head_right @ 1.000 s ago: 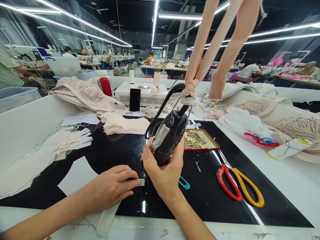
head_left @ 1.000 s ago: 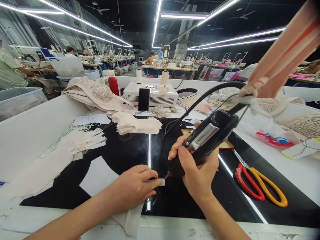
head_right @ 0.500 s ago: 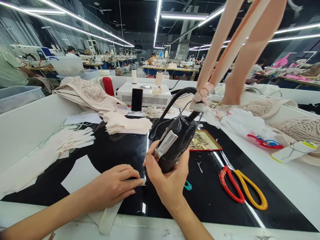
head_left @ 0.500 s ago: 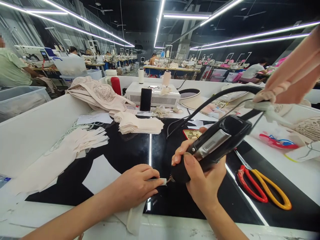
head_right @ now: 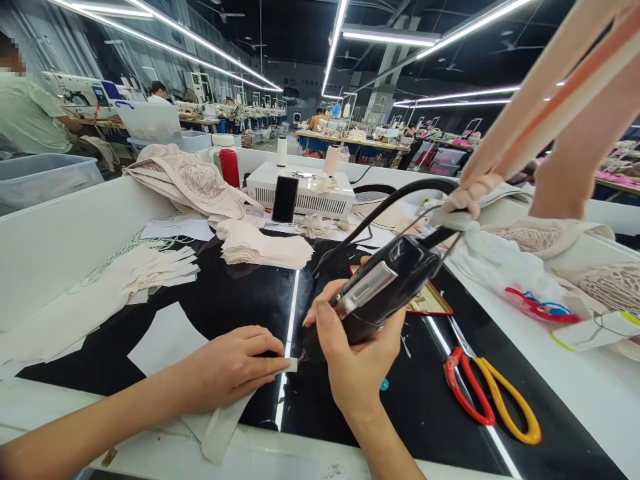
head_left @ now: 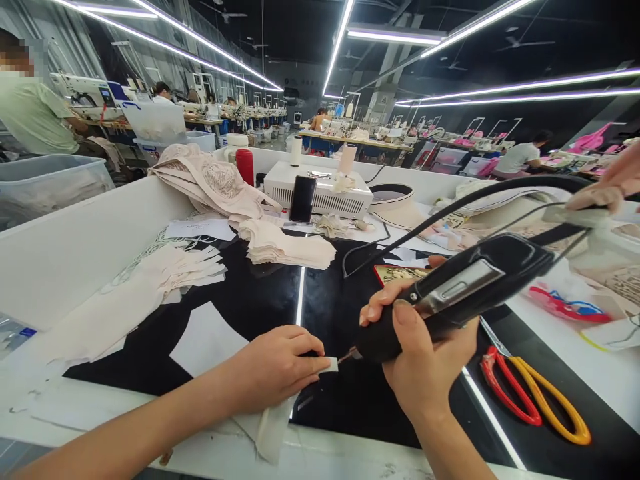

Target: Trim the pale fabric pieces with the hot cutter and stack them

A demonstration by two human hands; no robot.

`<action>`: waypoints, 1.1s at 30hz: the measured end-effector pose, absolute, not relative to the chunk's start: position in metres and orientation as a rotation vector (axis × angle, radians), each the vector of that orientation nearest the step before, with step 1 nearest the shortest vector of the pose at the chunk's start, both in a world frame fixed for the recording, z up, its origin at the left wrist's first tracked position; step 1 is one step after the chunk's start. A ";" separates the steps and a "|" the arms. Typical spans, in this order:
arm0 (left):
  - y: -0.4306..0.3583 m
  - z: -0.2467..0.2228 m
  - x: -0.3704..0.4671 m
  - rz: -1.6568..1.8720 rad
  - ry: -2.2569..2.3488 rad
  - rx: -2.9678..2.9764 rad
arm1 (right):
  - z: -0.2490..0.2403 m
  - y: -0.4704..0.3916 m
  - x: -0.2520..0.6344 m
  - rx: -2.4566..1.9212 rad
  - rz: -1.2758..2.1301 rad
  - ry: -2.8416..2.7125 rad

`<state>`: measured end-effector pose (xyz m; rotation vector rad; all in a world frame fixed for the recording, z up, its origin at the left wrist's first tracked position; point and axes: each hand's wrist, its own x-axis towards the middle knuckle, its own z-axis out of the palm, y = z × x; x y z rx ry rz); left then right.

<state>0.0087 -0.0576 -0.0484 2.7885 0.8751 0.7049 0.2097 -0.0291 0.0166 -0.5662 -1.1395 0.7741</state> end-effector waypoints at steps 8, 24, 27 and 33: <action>-0.055 -0.050 0.013 0.803 0.830 2.812 | 0.012 -0.027 0.207 -0.589 0.769 -1.161; -0.054 -0.046 0.004 0.811 0.864 2.890 | 0.023 -0.030 0.208 -0.569 0.729 -1.159; -0.055 -0.045 0.004 0.813 0.874 2.881 | 0.025 -0.029 0.208 -0.575 0.734 -1.154; -0.054 -0.049 0.006 0.833 0.886 2.915 | 0.029 -0.026 0.201 -0.574 0.748 -1.127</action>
